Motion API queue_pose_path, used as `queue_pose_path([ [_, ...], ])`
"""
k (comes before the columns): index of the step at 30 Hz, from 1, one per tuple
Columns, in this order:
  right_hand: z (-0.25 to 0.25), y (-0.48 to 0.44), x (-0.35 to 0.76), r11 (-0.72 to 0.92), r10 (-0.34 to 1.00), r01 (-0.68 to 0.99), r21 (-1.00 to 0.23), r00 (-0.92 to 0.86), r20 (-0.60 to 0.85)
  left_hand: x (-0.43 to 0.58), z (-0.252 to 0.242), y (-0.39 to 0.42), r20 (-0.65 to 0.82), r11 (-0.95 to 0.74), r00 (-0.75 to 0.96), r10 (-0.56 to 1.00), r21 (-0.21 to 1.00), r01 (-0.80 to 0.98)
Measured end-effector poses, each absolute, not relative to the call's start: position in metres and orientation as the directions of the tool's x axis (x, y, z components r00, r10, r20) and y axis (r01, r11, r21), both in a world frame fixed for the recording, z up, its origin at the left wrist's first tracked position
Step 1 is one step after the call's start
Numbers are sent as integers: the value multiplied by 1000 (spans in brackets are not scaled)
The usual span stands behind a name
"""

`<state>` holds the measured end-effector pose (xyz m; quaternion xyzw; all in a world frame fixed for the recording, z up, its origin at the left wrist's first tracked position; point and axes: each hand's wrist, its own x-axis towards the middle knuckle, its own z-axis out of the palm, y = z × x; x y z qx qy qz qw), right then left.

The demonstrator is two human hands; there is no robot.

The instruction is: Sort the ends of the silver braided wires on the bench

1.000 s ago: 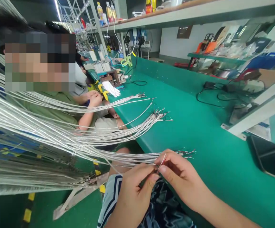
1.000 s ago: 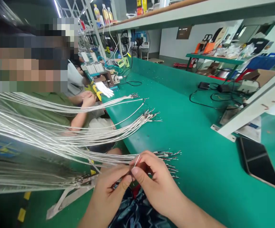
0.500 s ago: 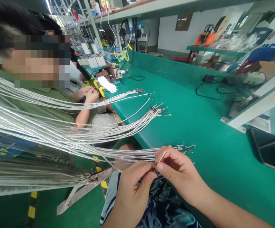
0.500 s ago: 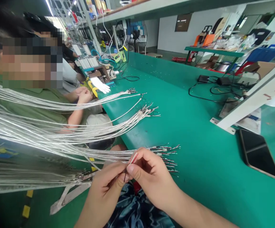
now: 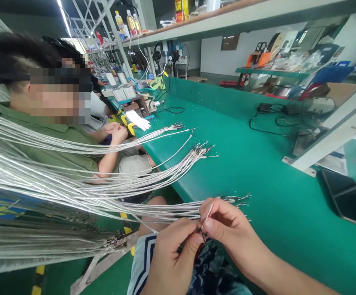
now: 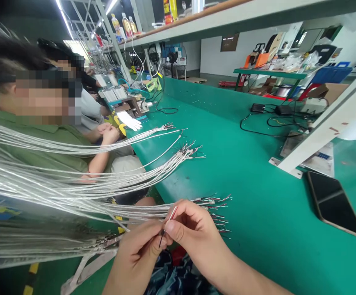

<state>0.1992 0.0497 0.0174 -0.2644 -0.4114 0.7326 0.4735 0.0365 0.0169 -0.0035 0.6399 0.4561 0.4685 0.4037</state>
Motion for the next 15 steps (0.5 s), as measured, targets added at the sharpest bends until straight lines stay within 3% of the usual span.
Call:
queue_pose_path([
  [4,16,48,198,-263,913,-517,-814,-406,-37,36,-3,13,208,-235,142,968,950,206],
  [7,14,48,198,-144,937,-472,-870,-349,35,38,-7,13,189,-219,160,969,957,191],
  [11,12,47,201,114,940,-233,-966,-289,181,38,-16,14,243,-287,187,952,922,261],
  [13,3,47,204,182,925,-102,-978,-320,205,35,-16,14,281,-336,211,936,890,309],
  [15,-16,51,207,189,904,-39,-981,-383,190,31,-12,15,209,-276,208,956,882,381],
])
